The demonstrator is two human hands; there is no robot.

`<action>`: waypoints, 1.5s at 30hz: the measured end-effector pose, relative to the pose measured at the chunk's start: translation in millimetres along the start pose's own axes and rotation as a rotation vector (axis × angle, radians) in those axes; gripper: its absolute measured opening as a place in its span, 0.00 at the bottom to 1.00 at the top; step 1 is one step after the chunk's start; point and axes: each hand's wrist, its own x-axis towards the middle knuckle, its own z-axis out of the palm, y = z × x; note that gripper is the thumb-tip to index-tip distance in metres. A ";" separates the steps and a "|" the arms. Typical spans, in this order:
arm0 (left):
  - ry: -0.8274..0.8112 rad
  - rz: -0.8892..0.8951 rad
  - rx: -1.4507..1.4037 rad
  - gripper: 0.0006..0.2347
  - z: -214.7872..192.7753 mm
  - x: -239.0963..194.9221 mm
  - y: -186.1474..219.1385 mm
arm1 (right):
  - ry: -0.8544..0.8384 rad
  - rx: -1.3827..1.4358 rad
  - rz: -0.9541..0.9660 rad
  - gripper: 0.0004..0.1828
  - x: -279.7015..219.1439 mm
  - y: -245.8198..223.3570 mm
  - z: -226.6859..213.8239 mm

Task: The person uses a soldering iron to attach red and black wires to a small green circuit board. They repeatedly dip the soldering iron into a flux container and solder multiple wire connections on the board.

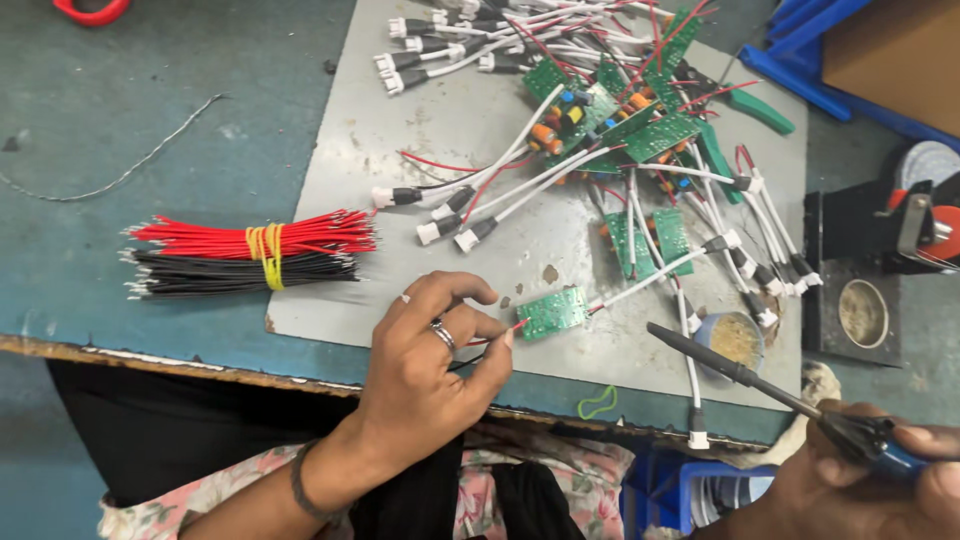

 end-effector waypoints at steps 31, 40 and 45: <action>-0.124 -0.173 -0.056 0.03 -4.8 -0.3 -10.3 | -0.300 -0.276 0.086 0.11 17.6 -17.1 215.9; -0.114 -0.164 -0.071 0.03 -5.7 -0.1 -9.7 | -0.440 -0.444 0.116 0.13 24.5 -25.8 231.7; -0.104 -0.148 -0.071 0.03 -5.5 -0.4 -10.2 | -0.443 -0.482 0.130 0.15 23.8 -27.4 236.0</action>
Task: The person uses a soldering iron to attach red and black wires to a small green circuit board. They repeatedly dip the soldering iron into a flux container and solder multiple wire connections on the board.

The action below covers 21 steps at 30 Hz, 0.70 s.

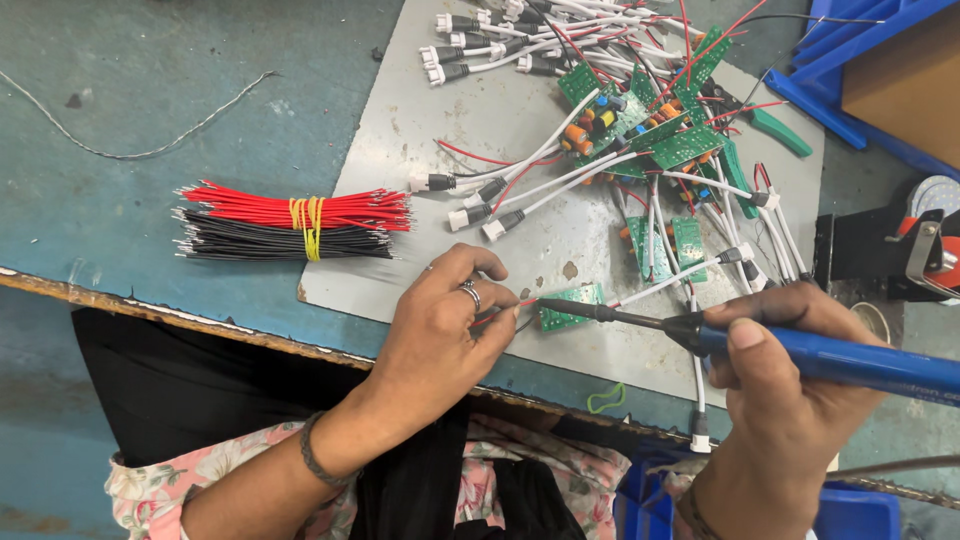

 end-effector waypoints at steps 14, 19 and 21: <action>-0.002 0.038 0.008 0.04 -0.9 -0.5 -1.3 | -0.003 0.013 -0.028 0.14 0.7 -2.4 -5.0; 0.007 0.057 0.010 0.04 -0.1 -0.8 -1.4 | -0.012 -0.007 -0.013 0.13 0.4 -5.3 -0.1; 0.009 0.058 0.014 0.04 0.0 -0.9 -1.6 | -0.011 -0.030 -0.007 0.13 0.3 -6.7 0.9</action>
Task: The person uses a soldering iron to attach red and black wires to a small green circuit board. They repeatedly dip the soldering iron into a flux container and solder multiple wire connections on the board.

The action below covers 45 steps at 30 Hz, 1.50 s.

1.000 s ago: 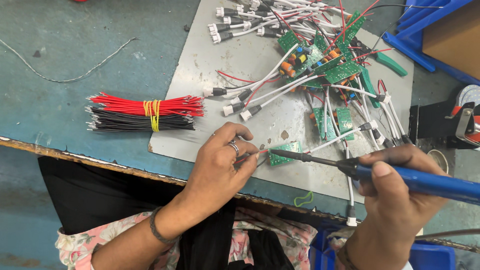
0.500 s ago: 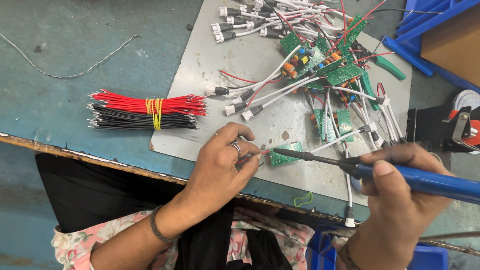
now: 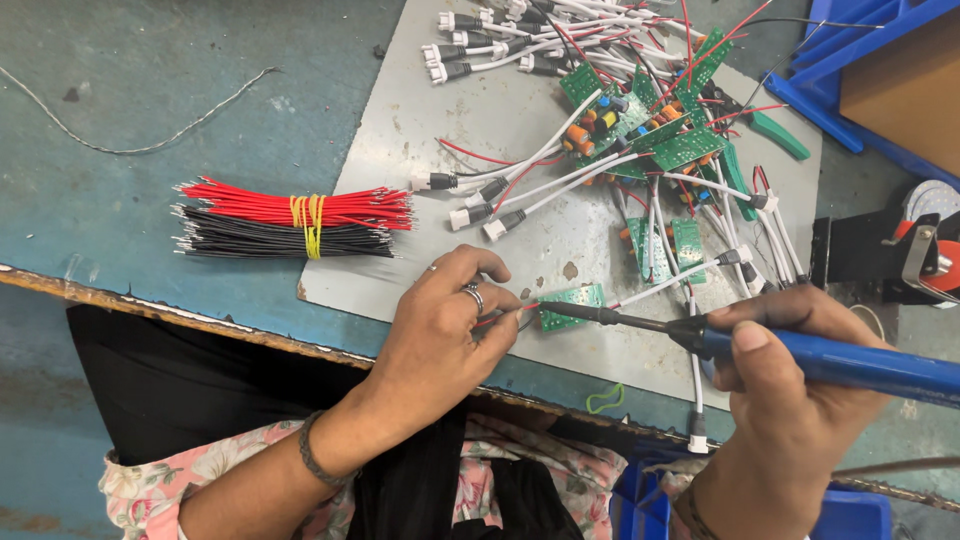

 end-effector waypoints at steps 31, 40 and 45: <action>0.004 0.012 0.021 0.04 0.1 -1.0 -2.7 | -0.031 -0.073 0.008 0.14 2.7 -12.0 8.7; 0.006 0.015 0.011 0.04 -0.2 -1.1 -3.1 | -0.013 -0.052 -0.021 0.14 5.2 -9.3 -0.8; -0.004 0.002 0.001 0.04 -0.5 -1.0 -3.1 | 0.007 -0.072 0.003 0.14 4.6 -8.6 -2.9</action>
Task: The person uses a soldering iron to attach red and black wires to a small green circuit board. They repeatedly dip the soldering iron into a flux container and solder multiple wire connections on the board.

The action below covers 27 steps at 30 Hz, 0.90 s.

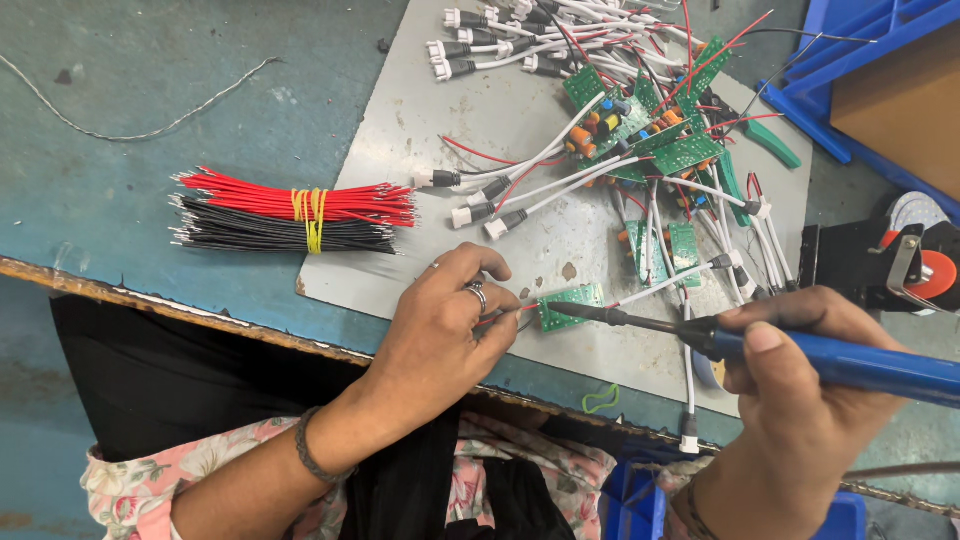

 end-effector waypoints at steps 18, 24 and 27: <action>-0.016 -0.013 0.027 0.04 0.3 0.1 -0.6 | -0.043 -0.053 0.021 0.12 2.0 -7.0 11.1; -0.014 -0.011 0.027 0.04 -0.1 0.0 -0.3 | -0.100 -0.051 -0.023 0.13 -0.6 -7.9 10.8; -0.014 -0.012 0.028 0.04 0.1 0.2 -0.6 | -0.087 -0.067 -0.013 0.13 -2.9 -8.2 11.2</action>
